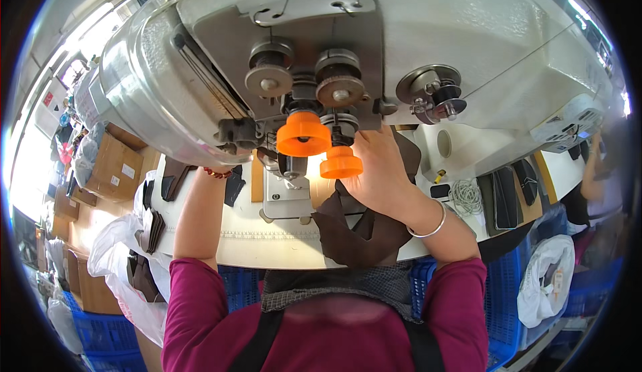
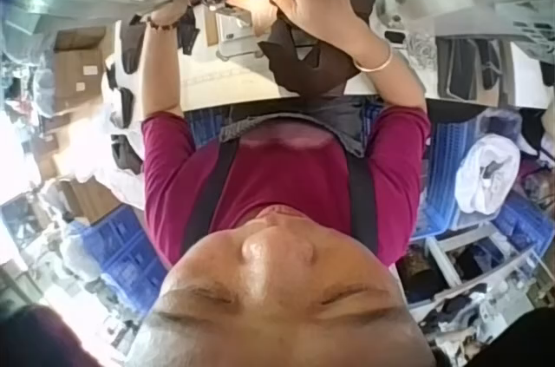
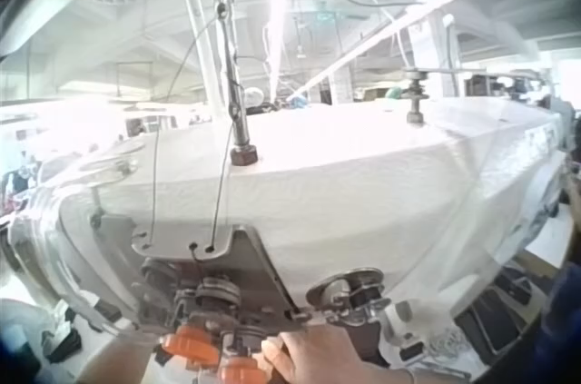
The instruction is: The recorder uses an industrial sewing machine to stitch together pieces of brown leather for shoe uppers.
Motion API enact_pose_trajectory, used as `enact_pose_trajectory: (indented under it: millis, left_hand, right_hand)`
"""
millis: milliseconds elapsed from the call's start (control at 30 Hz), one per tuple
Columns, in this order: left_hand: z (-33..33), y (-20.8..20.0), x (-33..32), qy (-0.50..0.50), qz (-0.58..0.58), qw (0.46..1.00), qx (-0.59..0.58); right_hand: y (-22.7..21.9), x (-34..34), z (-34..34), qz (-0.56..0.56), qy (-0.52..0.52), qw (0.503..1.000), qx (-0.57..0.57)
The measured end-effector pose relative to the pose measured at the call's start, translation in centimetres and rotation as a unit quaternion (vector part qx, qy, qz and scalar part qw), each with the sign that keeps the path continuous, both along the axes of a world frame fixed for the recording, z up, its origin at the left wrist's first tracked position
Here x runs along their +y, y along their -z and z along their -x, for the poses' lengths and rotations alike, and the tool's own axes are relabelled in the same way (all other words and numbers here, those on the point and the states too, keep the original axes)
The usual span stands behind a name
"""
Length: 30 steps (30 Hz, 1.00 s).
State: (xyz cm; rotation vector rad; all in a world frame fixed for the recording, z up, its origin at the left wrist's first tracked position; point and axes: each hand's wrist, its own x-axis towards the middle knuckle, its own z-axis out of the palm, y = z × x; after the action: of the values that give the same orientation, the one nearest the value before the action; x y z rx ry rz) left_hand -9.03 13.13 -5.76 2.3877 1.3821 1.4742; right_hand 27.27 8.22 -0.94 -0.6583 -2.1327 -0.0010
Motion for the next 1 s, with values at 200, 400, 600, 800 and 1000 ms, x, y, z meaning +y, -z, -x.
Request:
enact_pose_trajectory:
  millis: [200, 400, 600, 800, 1000]
  left_hand:
    - [0.2, 2.5, -0.2, 0.051, -0.004, 0.998, 0.022]
    - [-0.1, 1.9, -1.4, 0.109, 0.004, 0.992, 0.064]
    - [-6.5, -1.8, -5.6, 0.014, 0.060, 0.995, -0.084]
    - [-10.2, -5.4, -11.4, -0.076, -0.078, 0.993, 0.051]
    - [-10.5, -7.2, -14.5, -0.025, -0.025, 0.987, 0.155]
  right_hand:
    - [-0.9, -0.6, -0.7, 0.155, -0.115, 0.980, 0.047]
    - [-2.9, -1.4, -1.8, 0.013, -0.127, 0.978, -0.165]
    - [-2.2, -3.9, 0.8, -0.156, -0.066, 0.977, -0.134]
    - [-2.2, -8.3, 1.3, -0.170, -0.028, 0.963, -0.205]
    - [-0.3, -9.3, 1.9, -0.135, -0.004, 0.976, -0.172]
